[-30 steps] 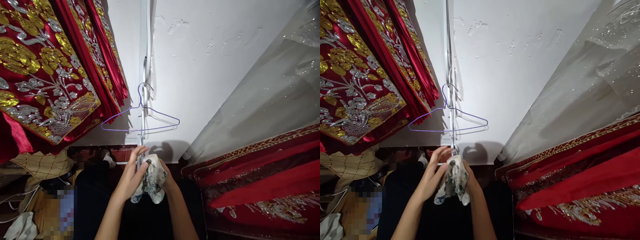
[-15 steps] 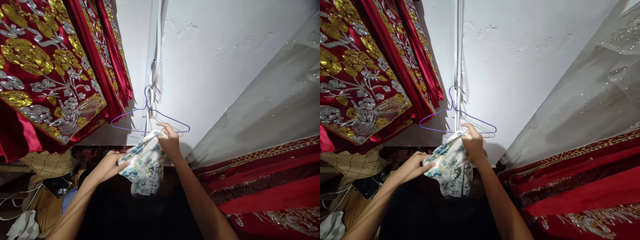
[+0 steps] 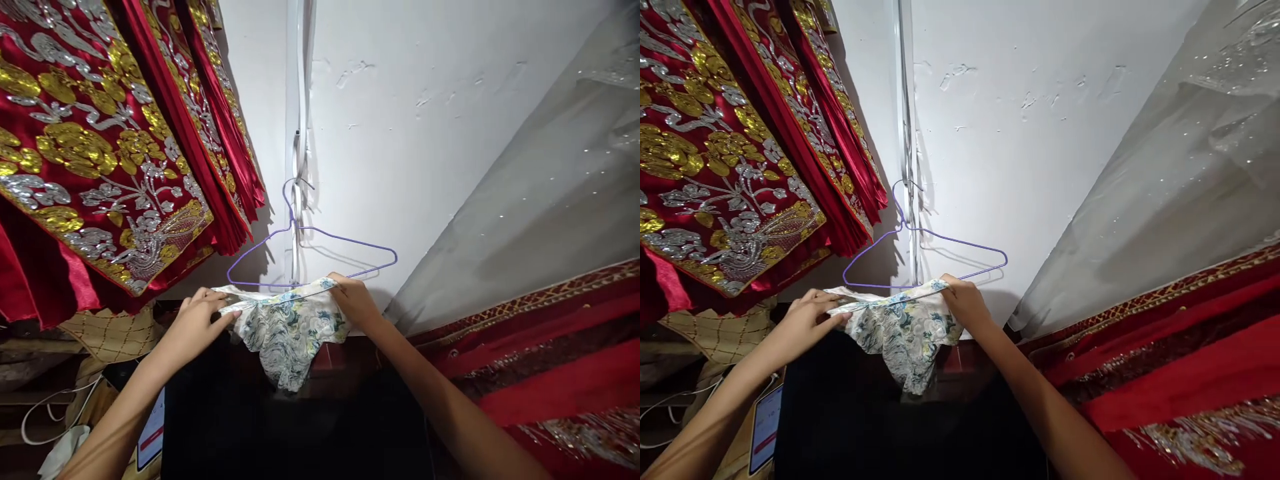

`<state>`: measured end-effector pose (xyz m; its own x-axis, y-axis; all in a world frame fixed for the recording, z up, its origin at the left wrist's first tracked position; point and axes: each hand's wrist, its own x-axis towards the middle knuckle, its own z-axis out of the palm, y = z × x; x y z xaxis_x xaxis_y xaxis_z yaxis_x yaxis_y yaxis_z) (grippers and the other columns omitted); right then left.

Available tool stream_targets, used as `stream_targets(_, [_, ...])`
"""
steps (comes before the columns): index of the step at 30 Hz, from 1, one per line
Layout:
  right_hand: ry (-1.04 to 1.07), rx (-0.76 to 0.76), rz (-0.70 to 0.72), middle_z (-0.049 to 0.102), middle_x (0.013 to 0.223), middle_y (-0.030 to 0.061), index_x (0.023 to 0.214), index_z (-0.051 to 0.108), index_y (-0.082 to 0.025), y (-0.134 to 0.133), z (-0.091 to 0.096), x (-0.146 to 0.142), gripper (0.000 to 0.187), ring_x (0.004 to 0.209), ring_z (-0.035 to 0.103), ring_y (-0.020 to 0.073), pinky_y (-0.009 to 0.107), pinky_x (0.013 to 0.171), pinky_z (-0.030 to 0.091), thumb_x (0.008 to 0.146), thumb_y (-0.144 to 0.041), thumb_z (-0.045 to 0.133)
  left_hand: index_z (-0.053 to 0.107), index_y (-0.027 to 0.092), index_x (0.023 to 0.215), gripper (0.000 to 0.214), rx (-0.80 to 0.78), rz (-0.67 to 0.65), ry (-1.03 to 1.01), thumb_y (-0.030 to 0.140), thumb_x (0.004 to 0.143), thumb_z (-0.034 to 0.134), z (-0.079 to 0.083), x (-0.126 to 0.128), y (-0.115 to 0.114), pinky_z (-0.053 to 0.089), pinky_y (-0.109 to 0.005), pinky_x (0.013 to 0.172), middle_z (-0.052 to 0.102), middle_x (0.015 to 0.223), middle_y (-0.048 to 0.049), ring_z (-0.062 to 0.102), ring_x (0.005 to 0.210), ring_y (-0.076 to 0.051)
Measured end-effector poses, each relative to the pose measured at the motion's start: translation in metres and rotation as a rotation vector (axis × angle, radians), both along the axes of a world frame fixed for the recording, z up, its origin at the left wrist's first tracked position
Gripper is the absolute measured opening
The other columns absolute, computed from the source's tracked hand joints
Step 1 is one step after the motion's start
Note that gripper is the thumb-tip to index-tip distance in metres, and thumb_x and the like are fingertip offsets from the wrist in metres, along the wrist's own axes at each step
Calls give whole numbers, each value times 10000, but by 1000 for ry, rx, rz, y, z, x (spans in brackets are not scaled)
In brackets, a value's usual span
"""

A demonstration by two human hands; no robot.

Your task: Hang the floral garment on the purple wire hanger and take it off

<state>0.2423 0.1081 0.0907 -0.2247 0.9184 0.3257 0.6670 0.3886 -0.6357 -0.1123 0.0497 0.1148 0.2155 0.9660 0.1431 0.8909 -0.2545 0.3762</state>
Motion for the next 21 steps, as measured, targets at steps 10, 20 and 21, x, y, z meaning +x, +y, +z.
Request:
stream_targets(10, [11, -63, 13, 250, 543, -60, 636, 270, -225, -13, 5, 1, 326, 538, 271, 123, 267, 535, 205, 797, -311, 541, 636, 184, 609, 464, -304, 94, -251, 632, 728, 630, 9, -1, 19, 334, -251, 518, 549, 525, -3, 496, 516, -166])
stream_targets(20, [83, -71, 37, 234, 556, -60, 657, 306, -220, -23, 8, -5, 320, 539, 258, 113, 256, 512, 186, 829, -332, 552, 661, 182, 623, 456, -313, 67, -310, 636, 603, 701, 31, -9, 49, 445, -272, 563, 615, 560, -17, 606, 598, -224])
stream_targets(21, [101, -69, 35, 225, 556, -60, 654, 296, -219, -24, 8, -5, 328, 542, 255, 112, 256, 513, 188, 827, -325, 554, 676, 182, 651, 446, -272, 55, -301, 626, 611, 702, 32, -10, 51, 459, -278, 593, 645, 609, -23, 621, 644, -236])
